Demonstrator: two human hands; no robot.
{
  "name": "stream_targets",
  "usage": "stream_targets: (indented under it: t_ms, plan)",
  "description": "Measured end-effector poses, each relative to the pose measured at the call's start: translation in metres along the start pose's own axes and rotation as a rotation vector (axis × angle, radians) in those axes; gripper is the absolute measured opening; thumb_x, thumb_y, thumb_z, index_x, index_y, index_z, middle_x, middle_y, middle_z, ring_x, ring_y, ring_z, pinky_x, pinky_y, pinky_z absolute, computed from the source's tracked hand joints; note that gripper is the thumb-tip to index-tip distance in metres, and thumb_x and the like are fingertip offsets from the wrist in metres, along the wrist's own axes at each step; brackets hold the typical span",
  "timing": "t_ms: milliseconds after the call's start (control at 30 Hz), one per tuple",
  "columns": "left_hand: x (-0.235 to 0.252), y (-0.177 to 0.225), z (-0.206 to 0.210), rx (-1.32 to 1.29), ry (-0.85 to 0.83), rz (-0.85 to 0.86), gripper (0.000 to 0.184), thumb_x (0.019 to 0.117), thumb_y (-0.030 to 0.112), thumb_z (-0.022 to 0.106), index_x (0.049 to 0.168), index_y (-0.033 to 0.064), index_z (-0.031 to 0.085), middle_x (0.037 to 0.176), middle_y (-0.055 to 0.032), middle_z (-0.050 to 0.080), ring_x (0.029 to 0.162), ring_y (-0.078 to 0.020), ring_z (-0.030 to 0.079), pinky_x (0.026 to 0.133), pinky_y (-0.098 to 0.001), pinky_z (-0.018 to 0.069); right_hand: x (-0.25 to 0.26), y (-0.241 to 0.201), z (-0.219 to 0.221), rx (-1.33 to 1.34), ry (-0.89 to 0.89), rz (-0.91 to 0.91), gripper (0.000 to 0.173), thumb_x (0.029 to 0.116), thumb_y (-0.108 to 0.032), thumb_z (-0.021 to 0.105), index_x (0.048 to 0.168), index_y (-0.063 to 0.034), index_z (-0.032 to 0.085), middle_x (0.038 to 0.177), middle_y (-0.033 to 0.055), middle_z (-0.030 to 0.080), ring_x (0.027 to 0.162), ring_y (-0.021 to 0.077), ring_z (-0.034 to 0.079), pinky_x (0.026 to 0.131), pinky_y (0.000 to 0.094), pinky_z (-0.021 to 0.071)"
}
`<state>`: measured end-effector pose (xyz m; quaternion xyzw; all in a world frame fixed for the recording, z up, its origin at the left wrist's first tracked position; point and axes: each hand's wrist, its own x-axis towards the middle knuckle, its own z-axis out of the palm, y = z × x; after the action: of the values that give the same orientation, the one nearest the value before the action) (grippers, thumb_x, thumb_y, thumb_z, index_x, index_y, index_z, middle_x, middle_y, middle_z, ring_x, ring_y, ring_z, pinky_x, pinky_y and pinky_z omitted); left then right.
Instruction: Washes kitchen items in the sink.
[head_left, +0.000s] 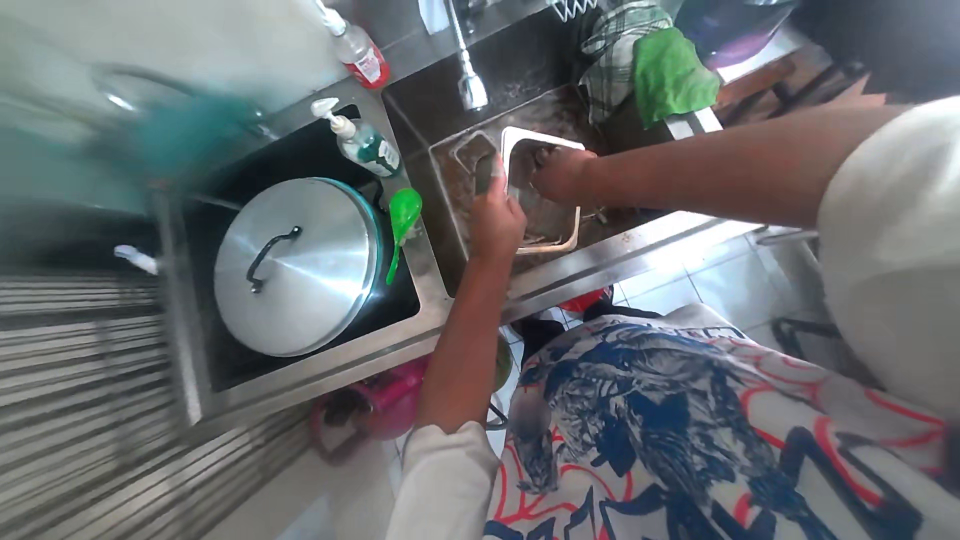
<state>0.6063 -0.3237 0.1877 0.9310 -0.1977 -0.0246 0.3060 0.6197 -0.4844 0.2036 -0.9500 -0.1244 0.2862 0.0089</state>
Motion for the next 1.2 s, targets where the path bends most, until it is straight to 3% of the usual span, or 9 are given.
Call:
stream_targets:
  t_ms: [100, 200, 333, 433, 600, 900, 1000, 1100, 1200]
  plan:
    - [0.002, -0.007, 0.002, 0.024, 0.055, 0.033, 0.058, 0.0955, 0.0, 0.05, 0.153, -0.0019, 0.044, 0.085, -0.023, 0.072, 0.073, -0.0375, 0.072, 0.07, -0.0525, 0.0578, -0.001, -0.002, 0.014, -0.014, -0.014, -0.051, 0.026, 0.1017, -0.001, 0.055, 0.125, 0.0076, 0.064, 0.134, 0.0303, 0.059, 0.134, 0.0506, 0.05, 0.103, 0.0622, 0.0482]
    - [0.003, -0.008, -0.001, 0.012, 0.057, -0.03, 0.058, 0.0966, 0.001, 0.05, 0.154, -0.0006, 0.043, 0.091, -0.0247, 0.073, 0.081, -0.0395, 0.073, 0.076, -0.0543, 0.0572, -0.004, -0.014, 0.032, 0.069, -0.099, -0.148, 0.019, 0.0978, -0.003, 0.064, 0.113, 0.0072, 0.069, 0.122, 0.0266, 0.065, 0.124, 0.0465, 0.059, 0.101, 0.0617, 0.0487]
    - [0.003, -0.003, -0.001, -0.028, -0.006, -0.052, 0.062, 0.0951, -0.001, 0.052, 0.156, 0.0011, 0.041, 0.093, -0.0255, 0.073, 0.083, -0.0399, 0.073, 0.078, -0.0554, 0.0569, 0.02, -0.02, 0.061, 0.085, -0.049, -0.159, 0.023, 0.0963, -0.003, 0.065, 0.117, 0.0059, 0.069, 0.129, 0.0265, 0.063, 0.127, 0.0468, 0.057, 0.103, 0.0637, 0.0478]
    - [0.0, 0.005, 0.0, -0.014, -0.049, -0.038, 0.061, 0.0956, 0.001, 0.052, 0.156, 0.001, 0.041, 0.088, -0.0232, 0.072, 0.076, -0.0367, 0.071, 0.073, -0.0527, 0.0573, 0.027, -0.023, 0.042, 0.061, -0.044, -0.041, 0.028, 0.1021, -0.004, 0.057, 0.125, 0.0087, 0.064, 0.134, 0.0292, 0.06, 0.129, 0.0481, 0.055, 0.105, 0.0637, 0.0453]
    - [0.001, 0.015, -0.002, 0.071, -0.106, -0.045, 0.06, 0.0989, 0.002, 0.048, 0.158, 0.0036, 0.038, 0.093, -0.0248, 0.072, 0.082, -0.0398, 0.072, 0.077, -0.0554, 0.0577, 0.035, -0.013, 0.034, -0.047, -0.056, -0.028, 0.029, 0.1036, -0.001, 0.05, 0.126, 0.0109, 0.063, 0.136, 0.0312, 0.058, 0.132, 0.0484, 0.052, 0.111, 0.0595, 0.0422]
    - [0.012, 0.017, -0.01, 0.055, -0.088, -0.049, 0.06, 0.0982, 0.003, 0.049, 0.157, 0.0028, 0.039, 0.097, -0.0244, 0.073, 0.086, -0.0383, 0.073, 0.08, -0.0538, 0.0574, 0.009, -0.009, 0.019, -0.196, -0.13, 0.024, 0.029, 0.1029, 0.0, 0.051, 0.127, 0.0091, 0.063, 0.137, 0.0284, 0.058, 0.134, 0.0468, 0.05, 0.113, 0.0588, 0.0393]
    - [0.018, 0.018, -0.011, 0.026, -0.075, -0.056, 0.059, 0.098, 0.002, 0.05, 0.156, 0.0015, 0.04, 0.104, -0.0252, 0.073, 0.092, -0.0383, 0.073, 0.085, -0.0533, 0.0569, -0.004, -0.006, 0.004, -0.167, -0.064, 0.032, 0.027, 0.1022, 0.002, 0.05, 0.125, 0.0099, 0.062, 0.132, 0.0297, 0.059, 0.13, 0.0483, 0.051, 0.107, 0.0594, 0.0429]
    - [0.021, 0.012, -0.01, -0.044, 0.003, -0.046, 0.059, 0.0959, 0.0, 0.049, 0.154, -0.0005, 0.042, 0.105, -0.0255, 0.073, 0.092, -0.0364, 0.073, 0.084, -0.0511, 0.0572, -0.012, 0.002, -0.008, -0.117, 0.041, 0.03, 0.024, 0.1015, 0.003, 0.052, 0.119, 0.0067, 0.067, 0.126, 0.0254, 0.065, 0.13, 0.0467, 0.052, 0.109, 0.0571, 0.0428]
    - [0.022, 0.003, -0.01, -0.139, 0.073, -0.085, 0.061, 0.097, -0.001, 0.05, 0.156, -0.0011, 0.038, 0.127, -0.0258, 0.068, 0.108, -0.0342, 0.071, 0.096, -0.0488, 0.0548, -0.018, 0.014, -0.024, -0.047, 0.145, 0.043, 0.019, 0.098, 0.004, 0.058, 0.113, 0.0055, 0.07, 0.119, 0.0243, 0.068, 0.129, 0.0467, 0.053, 0.106, 0.0584, 0.0438]
